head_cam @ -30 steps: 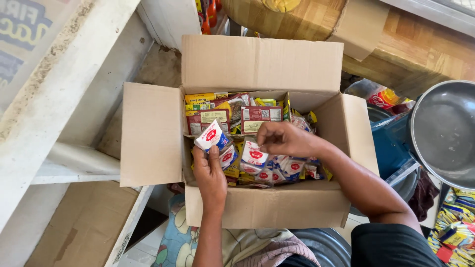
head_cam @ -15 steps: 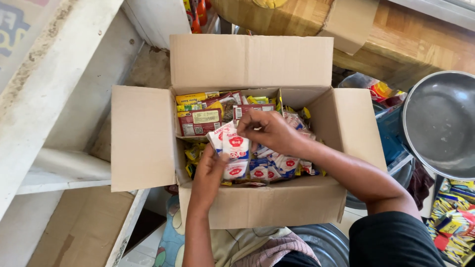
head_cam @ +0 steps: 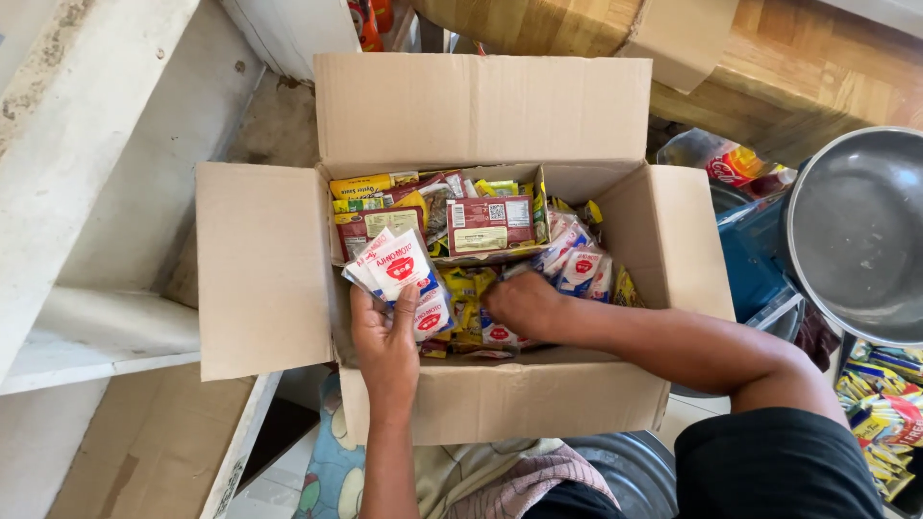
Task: The person is taking small packets of seasoning or condiments from a cardboard box and placing them neatly on a grocery store shelf.
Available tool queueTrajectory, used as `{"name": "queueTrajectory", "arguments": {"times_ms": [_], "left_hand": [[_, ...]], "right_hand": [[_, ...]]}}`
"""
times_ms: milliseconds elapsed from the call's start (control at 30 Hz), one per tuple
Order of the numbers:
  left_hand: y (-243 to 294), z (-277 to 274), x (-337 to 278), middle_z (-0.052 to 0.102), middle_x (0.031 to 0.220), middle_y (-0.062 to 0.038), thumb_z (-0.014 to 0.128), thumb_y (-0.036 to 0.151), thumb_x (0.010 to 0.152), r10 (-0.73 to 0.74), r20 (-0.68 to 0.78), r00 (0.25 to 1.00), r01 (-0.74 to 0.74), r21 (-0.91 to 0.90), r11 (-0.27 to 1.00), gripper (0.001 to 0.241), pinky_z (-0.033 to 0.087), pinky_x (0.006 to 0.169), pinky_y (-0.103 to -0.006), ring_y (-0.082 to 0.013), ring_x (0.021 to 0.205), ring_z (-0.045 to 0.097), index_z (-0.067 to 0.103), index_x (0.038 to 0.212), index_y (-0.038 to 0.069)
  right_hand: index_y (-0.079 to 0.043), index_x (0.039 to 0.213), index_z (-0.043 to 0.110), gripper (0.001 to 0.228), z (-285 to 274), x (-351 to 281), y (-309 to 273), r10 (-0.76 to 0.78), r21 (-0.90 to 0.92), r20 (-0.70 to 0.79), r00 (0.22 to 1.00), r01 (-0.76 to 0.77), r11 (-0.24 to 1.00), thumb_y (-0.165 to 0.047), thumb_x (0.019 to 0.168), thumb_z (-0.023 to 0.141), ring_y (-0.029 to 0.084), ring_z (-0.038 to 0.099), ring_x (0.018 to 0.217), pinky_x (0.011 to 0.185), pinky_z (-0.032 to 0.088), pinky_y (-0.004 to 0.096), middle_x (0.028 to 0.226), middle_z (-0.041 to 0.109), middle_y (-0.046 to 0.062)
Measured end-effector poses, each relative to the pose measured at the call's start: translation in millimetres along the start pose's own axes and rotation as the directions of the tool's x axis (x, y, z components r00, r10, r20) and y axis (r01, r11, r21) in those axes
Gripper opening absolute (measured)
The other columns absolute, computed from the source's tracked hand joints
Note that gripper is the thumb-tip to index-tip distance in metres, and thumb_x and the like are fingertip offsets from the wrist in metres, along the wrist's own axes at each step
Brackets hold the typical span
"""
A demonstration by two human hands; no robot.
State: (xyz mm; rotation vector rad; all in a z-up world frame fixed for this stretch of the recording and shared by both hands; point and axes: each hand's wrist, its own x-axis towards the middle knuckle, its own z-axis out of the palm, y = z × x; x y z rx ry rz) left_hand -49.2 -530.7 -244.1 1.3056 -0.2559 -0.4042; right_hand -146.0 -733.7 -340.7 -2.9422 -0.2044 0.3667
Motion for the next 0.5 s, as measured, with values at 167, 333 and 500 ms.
{"name": "queueTrajectory", "arguments": {"times_ms": [167, 333, 500], "left_hand": [[-2, -2, 0, 0.062, 0.133, -0.014, 0.062, 0.007, 0.105, 0.026, 0.001, 1.0, -0.026, -0.004, 1.0, 0.044, 0.058, 0.096, -0.0317, -0.0155, 0.118, 0.063, 0.041, 0.144, 0.0], [6, 1, -2, 0.049, 0.145, -0.015, 0.061, 0.004, 0.102, 0.134, -0.051, 0.99, -0.136, -0.03, 0.99, 0.075, 0.056, 0.096, -0.031, -0.0184, 0.118, 0.061, 0.014, 0.16, 0.012], [2, -3, -6, 0.042, 0.155, -0.009, 0.057, 0.005, 0.106, 0.298, -0.106, 0.949, -0.287, 0.104, 0.952, 0.06, 0.051, 0.106, -0.031, -0.0173, 0.128, 0.057, 0.028, 0.159, 0.011]], "right_hand": [[-0.006, 0.089, 0.071, 0.015, -3, 2, -7, -0.15, 0.021, -0.092, 0.984, 0.152, 0.988, -0.014, 0.076, 0.067, 0.036, 0.073, 0.077, 0.059, 0.057, 0.047, 0.082, 0.073, 0.018], [-0.003, 0.105, 0.065, 0.026, -63, 2, -8, -0.052, 0.333, 0.16, 0.986, -0.004, 0.943, -0.021, 0.087, 0.07, 0.037, 0.072, 0.082, 0.071, 0.056, 0.048, 0.084, 0.073, 0.021], [-0.003, 0.096, 0.063, 0.018, -149, -19, -1, 0.054, 0.574, 0.147, 0.988, -0.129, 0.808, -0.013, 0.085, 0.072, 0.025, 0.072, 0.077, 0.072, 0.057, 0.039, 0.083, 0.074, 0.013]]}}
